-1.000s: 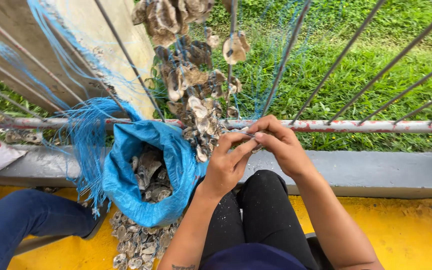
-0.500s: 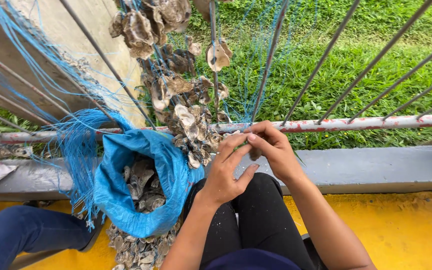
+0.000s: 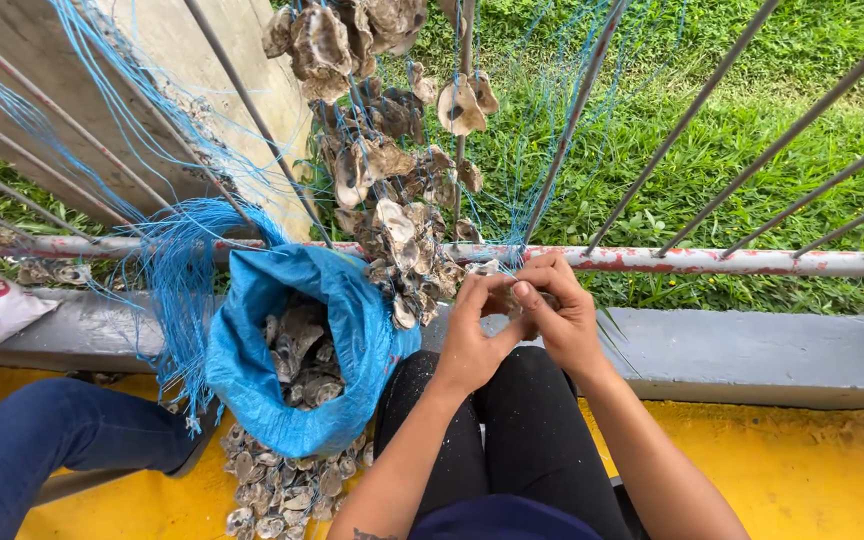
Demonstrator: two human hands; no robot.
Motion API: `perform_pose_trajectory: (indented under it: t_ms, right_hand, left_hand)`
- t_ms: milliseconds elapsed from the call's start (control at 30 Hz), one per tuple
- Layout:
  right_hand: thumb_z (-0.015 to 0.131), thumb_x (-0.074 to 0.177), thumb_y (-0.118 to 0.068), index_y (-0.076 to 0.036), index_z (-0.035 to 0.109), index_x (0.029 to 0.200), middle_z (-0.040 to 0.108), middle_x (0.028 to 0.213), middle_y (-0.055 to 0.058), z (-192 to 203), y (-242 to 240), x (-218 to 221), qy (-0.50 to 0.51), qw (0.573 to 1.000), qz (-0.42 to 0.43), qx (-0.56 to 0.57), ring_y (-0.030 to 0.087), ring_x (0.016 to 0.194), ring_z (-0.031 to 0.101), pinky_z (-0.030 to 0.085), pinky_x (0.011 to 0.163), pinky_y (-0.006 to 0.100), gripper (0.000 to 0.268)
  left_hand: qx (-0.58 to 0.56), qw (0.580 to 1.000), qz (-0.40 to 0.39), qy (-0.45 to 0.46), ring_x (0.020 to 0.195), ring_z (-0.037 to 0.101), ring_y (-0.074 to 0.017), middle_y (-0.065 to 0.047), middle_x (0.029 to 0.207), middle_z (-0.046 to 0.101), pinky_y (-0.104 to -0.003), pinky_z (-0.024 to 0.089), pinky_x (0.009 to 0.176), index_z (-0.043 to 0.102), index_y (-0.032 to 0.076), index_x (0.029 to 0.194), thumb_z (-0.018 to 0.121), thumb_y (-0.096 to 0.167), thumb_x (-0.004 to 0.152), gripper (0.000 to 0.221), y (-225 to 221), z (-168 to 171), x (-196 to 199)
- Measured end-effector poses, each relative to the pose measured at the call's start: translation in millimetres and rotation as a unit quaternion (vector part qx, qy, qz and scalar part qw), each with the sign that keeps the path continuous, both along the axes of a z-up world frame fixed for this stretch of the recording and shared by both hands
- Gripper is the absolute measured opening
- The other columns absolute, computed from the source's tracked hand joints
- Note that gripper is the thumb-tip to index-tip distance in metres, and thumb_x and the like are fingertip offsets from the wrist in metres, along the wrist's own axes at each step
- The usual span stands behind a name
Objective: Threading oyster shells onto blue strings for cultivation.
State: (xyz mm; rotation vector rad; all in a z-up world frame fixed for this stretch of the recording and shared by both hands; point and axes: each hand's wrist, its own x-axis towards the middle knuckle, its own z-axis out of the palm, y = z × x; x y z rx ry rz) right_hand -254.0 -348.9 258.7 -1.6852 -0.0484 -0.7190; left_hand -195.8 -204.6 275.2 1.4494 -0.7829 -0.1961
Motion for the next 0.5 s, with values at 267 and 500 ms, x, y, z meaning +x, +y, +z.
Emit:
perform_pose_trajectory:
  t_ms: [267, 500]
  right_hand:
    - [0.070, 0.099, -0.007, -0.002, 0.072, 0.105, 0.055, 0.112, 0.006, -3.1, -4.9, -1.5, -0.009, 0.999, 0.025, -0.020, 0.019, 0.111, 0.052, 0.042, 0.100, 0.033, 0.009]
    - [0.065, 0.102, -0.003, 0.000, 0.073, 0.106, 0.062, 0.108, 0.007, -15.3, -29.4, -6.9, 0.053, 0.995, 0.025, 0.086, 0.015, 0.098, 0.056, 0.046, 0.087, 0.030, 0.009]
  left_hand:
    - [0.022, 0.999, 0.027, 0.034, 0.093, 0.069, -0.0157, -0.007, 0.107, 0.062, -0.030, 0.061, 0.082, 0.064, 0.004, 0.109, 0.084, 0.010, 0.085, 0.032, -9.2, -30.4, 5.8]
    - [0.112, 0.989, 0.093, -0.004, 0.088, 0.069, -0.0192, -0.007, 0.104, 0.065, -0.034, 0.053, 0.078, 0.064, 0.008, 0.110, 0.077, 0.014, 0.088, 0.026, -8.8, -37.8, 22.5]
